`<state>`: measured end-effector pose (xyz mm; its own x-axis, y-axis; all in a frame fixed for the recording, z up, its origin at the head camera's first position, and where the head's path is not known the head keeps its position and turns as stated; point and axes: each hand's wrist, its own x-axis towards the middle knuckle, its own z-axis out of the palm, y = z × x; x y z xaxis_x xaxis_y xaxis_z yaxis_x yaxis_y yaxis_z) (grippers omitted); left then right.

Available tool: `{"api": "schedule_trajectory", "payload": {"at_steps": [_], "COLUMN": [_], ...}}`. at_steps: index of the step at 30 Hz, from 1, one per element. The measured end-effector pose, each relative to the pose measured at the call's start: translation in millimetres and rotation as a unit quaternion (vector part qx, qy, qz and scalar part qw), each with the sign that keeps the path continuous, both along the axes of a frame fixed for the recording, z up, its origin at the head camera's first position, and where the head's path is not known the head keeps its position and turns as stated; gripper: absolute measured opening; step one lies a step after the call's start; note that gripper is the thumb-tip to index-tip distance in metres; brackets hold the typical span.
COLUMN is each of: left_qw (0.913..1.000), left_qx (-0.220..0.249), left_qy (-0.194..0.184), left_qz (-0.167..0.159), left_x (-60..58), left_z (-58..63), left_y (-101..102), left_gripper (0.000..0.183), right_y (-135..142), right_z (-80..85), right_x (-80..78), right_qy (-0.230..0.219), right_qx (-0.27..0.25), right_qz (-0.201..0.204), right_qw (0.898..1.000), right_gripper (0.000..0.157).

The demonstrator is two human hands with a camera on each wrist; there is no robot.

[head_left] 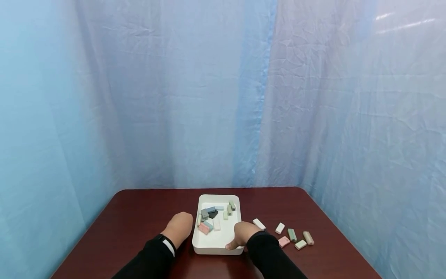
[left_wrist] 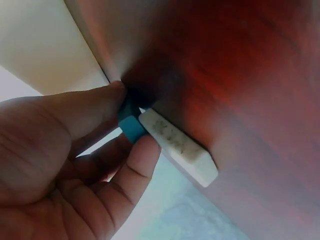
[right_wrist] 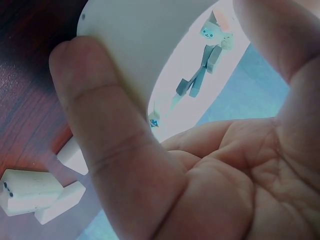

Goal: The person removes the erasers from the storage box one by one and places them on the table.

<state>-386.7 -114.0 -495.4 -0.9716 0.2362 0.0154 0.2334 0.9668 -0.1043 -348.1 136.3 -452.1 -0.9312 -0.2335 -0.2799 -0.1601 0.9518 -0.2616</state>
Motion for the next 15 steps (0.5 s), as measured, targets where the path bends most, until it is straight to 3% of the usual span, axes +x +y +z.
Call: {"api": "schedule_trajectory", "payload": {"at_steps": [5,9,15], "left_qw": [0.999,0.9969,0.9949], "left_qx": [0.043,0.075,0.095], "left_qy": [0.006,-0.001,-0.02], "left_qz": [-0.011,-0.022,-0.028], "left_x": [-7.8,-16.5,-17.0], "left_z": [3.8,-1.0,-5.0], "left_y": [3.3,3.9,-0.2], "left_gripper": [0.014,0.014,0.018], "right_y": [2.1,3.1,2.9], "right_z": [2.9,0.7,-1.1], "right_x": [-0.5,-1.2,-2.6], "right_qy": [-0.003,-0.016,-0.015], "right_qx": [-0.009,-0.029,-0.033], "right_qz": [-0.008,-0.006,0.006], "right_qw": [1.0,0.999,0.999], "right_gripper": [0.037,0.036,0.035]}}
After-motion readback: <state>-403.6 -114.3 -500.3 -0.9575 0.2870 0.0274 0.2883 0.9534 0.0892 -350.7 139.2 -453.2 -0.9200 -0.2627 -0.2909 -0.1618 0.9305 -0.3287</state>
